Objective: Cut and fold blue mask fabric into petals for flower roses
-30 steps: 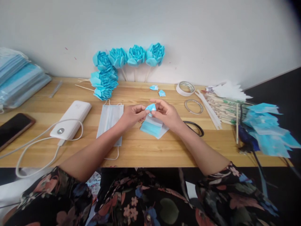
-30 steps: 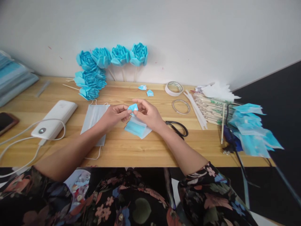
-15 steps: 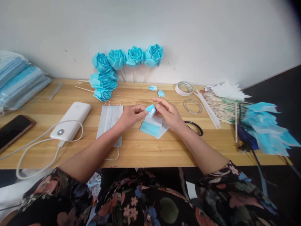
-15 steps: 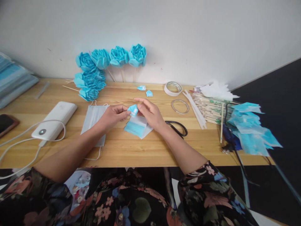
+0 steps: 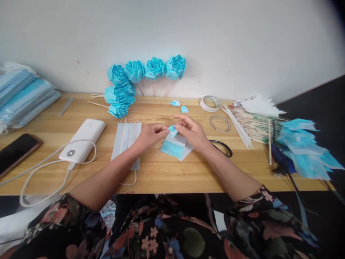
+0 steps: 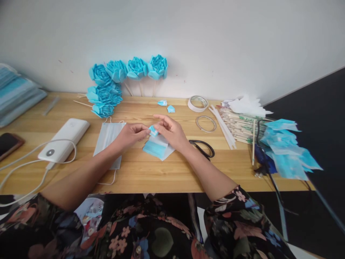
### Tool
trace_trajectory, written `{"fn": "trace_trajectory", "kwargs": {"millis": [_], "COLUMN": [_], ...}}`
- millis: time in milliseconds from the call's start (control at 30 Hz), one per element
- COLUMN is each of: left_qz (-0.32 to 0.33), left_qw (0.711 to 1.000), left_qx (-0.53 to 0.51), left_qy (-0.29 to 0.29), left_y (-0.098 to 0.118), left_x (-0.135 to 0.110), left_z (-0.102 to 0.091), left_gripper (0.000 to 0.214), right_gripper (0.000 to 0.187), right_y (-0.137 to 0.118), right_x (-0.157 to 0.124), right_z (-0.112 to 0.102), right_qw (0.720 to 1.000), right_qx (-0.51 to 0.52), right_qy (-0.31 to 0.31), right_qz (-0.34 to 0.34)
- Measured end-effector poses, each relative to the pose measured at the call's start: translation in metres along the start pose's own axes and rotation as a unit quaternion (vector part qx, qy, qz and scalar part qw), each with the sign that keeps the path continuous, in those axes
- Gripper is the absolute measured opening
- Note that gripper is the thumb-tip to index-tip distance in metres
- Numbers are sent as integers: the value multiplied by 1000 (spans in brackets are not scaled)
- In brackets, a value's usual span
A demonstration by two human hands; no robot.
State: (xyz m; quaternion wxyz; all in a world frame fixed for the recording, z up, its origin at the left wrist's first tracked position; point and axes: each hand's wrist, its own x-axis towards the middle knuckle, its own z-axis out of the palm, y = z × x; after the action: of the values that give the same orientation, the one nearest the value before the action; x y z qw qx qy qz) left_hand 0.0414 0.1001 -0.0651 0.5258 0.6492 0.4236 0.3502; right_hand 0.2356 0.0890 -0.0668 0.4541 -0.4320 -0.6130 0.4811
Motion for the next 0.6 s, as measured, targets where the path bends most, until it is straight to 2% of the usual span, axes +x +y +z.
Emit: {"fn": "trace_trajectory", "kwargs": {"millis": [100,300,467,600], "left_qz": [15,25,38,42], "left_qw": [999,997,998,997], "left_qx": [49,73,56,25], "left_qy": [-7,-24,13,53], "left_y": [-2,-1,1,3], "left_x": [-1,-2,-1,0], "left_z": [1,2,-1,-3], "left_gripper": [29,27,28,30], "right_gripper": [49,36,33,37], "right_y": [1,0,-3,-4], "right_x": [0,-1,-2,-1], "right_z": [3,3,0,0], "right_qw": [999,999,999,999], "right_qx": [-27,-45,-16,40], "right_qy": [-26,1,36,-4], "right_qz": [-3,-8,7,20]}}
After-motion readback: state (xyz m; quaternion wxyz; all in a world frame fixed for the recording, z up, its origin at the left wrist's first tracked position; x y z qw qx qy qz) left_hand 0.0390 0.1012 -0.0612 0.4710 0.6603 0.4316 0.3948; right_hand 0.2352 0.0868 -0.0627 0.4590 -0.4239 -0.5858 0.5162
